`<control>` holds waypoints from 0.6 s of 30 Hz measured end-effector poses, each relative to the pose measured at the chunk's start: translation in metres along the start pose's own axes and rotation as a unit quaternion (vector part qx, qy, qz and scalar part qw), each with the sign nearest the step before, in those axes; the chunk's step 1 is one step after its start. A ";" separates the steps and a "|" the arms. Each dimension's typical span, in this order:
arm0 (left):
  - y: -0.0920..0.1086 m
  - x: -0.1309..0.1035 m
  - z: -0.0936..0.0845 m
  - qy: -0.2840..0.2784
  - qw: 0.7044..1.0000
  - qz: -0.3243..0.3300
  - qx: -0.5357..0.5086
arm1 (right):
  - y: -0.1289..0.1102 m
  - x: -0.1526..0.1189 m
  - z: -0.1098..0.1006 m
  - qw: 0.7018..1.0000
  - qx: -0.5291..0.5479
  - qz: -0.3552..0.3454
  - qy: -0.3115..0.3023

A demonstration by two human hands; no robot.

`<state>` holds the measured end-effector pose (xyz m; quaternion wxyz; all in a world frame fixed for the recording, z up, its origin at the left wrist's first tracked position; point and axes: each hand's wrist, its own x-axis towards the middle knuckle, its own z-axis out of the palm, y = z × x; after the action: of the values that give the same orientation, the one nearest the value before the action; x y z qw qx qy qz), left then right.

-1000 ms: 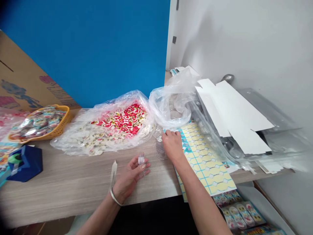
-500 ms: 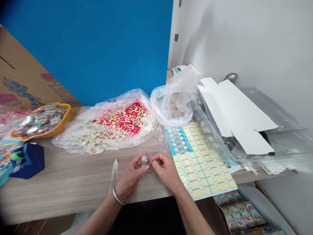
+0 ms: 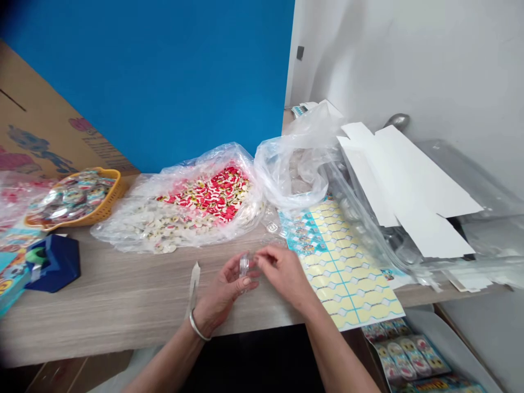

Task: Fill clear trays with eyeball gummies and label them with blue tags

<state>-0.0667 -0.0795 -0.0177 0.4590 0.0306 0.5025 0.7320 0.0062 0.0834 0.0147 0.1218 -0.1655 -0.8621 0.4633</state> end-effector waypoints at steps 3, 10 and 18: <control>-0.004 0.002 0.001 -0.012 1.000 0.013 -0.006 | -0.001 -0.016 0.017 0.982 0.170 0.067 -0.057; 0.002 -0.001 0.004 0.008 1.000 -0.016 -0.024 | -0.001 -0.024 0.015 0.975 0.203 0.088 -0.013; 0.002 -0.003 0.001 0.032 0.999 -0.027 -0.003 | 0.002 0.022 -0.031 0.955 -0.267 -0.020 0.131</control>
<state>-0.0658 -0.0805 -0.0142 0.4627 -0.0077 0.5153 0.7213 -0.0023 0.1169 0.0308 0.1943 -0.2338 -0.9339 0.1881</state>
